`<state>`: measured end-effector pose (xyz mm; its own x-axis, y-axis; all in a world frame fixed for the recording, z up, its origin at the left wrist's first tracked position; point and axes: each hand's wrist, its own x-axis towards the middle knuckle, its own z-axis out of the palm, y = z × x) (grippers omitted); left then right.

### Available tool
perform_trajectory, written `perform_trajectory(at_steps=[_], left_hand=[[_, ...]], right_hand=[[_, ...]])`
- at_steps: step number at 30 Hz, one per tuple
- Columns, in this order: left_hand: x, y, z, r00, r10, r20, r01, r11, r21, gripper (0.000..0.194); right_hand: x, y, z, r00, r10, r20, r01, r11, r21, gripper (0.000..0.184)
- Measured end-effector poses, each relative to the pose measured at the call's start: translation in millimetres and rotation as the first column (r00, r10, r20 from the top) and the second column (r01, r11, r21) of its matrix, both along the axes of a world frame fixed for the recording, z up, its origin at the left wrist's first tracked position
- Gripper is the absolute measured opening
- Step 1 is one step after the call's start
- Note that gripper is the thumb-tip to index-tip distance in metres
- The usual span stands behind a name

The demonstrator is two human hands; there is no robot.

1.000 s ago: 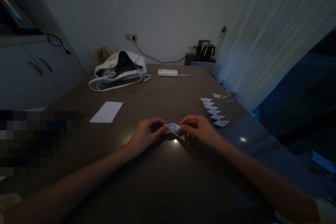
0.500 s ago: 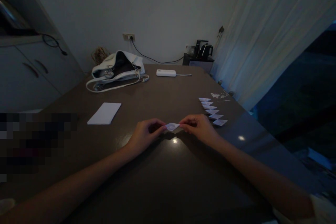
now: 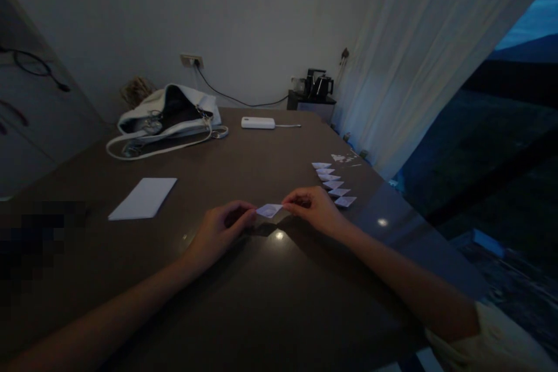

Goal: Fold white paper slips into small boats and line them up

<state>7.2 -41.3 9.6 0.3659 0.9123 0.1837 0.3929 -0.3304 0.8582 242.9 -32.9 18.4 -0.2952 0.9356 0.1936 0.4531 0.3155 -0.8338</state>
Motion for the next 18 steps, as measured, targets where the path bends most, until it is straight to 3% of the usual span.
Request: perform_trajectory(at_steps=[7,10,13,18], left_hand=[[-1,2,-2.3,0.998,-0.019,-0.060,0.020,1.000,0.011,0.031],[0,2,-1.0,0.997,-0.024,-0.076,0.025,0.999,0.020,0.031],[0,2,-0.4,0.997,-0.021,-0.073,0.022,0.999,0.024,0.030],[0,2,1.1,0.996,-0.022,-0.082,0.022,1.000,-0.002,0.033]], right_hand=[[23,15,14.9,0.992,-0.069,-0.105,0.075,0.995,0.058,0.017],[41,28,19.2,0.988,-0.150,-0.027,0.152,0.976,0.156,0.018],[63,47,21.0,0.962,-0.269,0.054,0.240,0.920,0.309,0.016],[89,88,17.5,0.899,-0.406,0.162,0.328,0.871,0.365,0.012]])
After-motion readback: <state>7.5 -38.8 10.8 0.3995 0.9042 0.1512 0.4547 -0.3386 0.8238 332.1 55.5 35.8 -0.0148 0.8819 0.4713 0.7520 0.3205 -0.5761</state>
